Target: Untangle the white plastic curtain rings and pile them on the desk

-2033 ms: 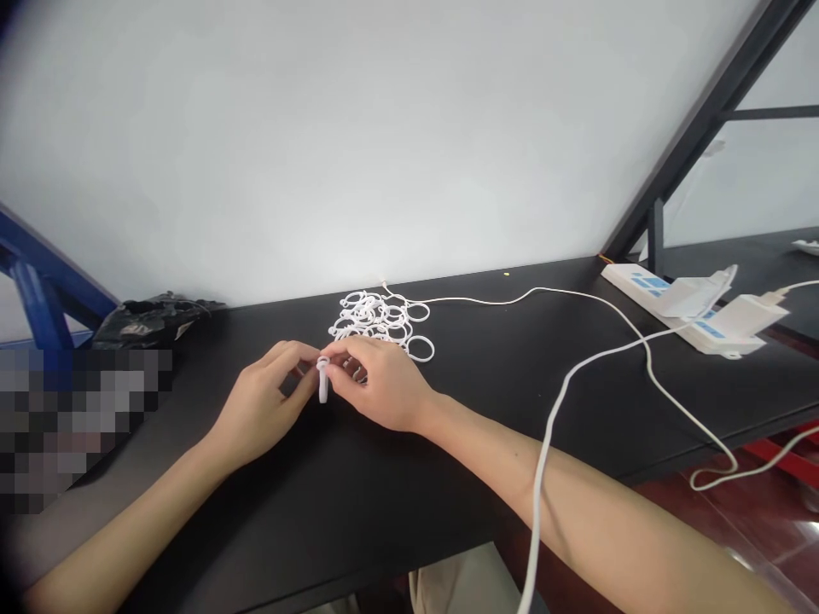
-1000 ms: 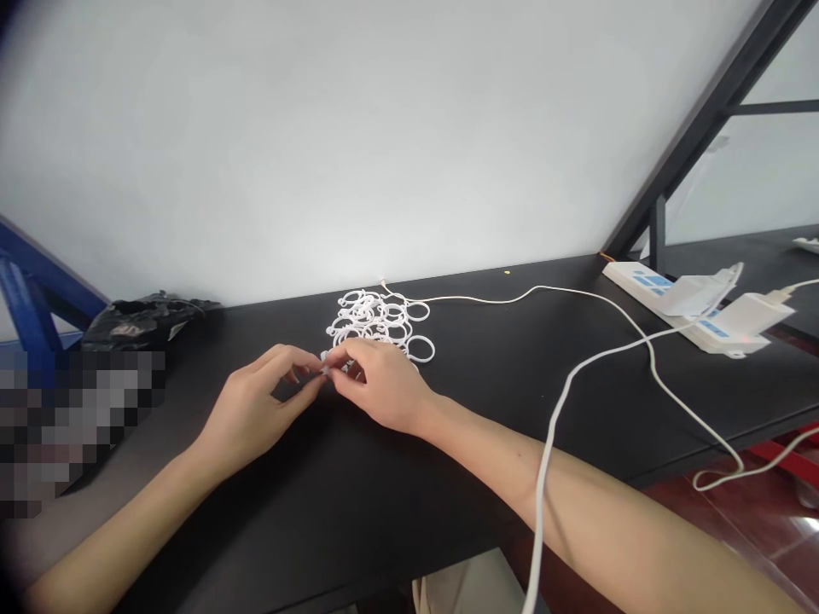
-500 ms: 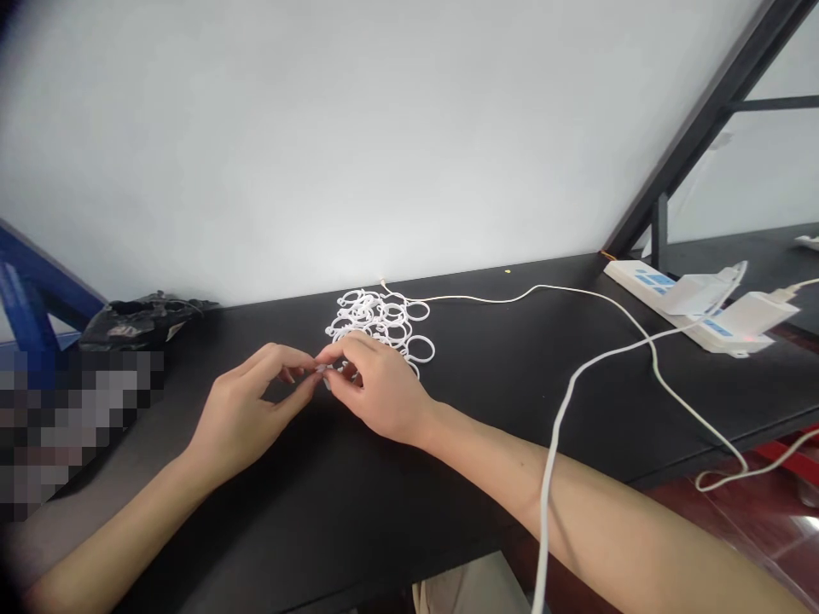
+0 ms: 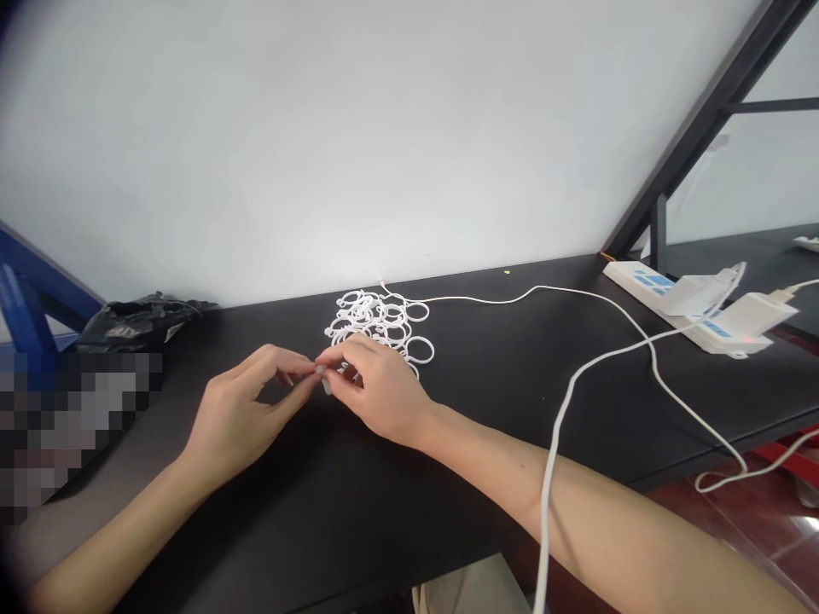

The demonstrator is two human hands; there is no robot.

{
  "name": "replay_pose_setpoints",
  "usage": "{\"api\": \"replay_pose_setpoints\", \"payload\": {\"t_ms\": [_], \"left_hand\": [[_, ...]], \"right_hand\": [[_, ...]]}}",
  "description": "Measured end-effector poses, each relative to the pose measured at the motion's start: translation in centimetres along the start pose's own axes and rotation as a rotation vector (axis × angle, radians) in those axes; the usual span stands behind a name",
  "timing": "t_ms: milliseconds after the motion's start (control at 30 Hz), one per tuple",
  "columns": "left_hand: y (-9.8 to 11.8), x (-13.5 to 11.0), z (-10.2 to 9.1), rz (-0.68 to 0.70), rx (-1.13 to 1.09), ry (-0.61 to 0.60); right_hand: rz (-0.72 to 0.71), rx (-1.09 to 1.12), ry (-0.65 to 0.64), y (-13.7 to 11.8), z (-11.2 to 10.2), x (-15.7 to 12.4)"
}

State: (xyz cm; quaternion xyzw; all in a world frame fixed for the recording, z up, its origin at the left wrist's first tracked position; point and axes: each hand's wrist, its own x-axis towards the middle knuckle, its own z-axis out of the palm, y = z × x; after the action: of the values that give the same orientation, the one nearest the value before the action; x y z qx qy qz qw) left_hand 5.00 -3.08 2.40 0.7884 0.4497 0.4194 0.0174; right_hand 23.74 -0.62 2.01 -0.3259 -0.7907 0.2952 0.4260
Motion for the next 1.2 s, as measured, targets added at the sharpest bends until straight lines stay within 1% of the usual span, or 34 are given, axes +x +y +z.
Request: {"api": "replay_pose_setpoints", "payload": {"t_ms": [200,567,900,1100,1200], "left_hand": [[0.1,-0.2,0.1,-0.027,-0.011,-0.021],[0.4,-0.4,0.1,-0.078,-0.058,-0.038],[0.4,-0.4,0.1,-0.089,-0.085,-0.061],[0.2,-0.2,-0.2,-0.049,-0.058,-0.136],[-0.2,-0.1,-0.1,-0.074,-0.071,-0.229]], "right_hand": [[0.052,0.0,-0.012,-0.2,-0.1,0.1],[0.105,-0.024,-0.008,-0.8,-0.3,-0.2],[0.104,-0.022,-0.004,-0.9,-0.2,-0.3],[0.102,0.025,0.043,-1.0,-0.2,0.1],[0.126,0.053,0.063,-1.2,-0.2,0.3]]}}
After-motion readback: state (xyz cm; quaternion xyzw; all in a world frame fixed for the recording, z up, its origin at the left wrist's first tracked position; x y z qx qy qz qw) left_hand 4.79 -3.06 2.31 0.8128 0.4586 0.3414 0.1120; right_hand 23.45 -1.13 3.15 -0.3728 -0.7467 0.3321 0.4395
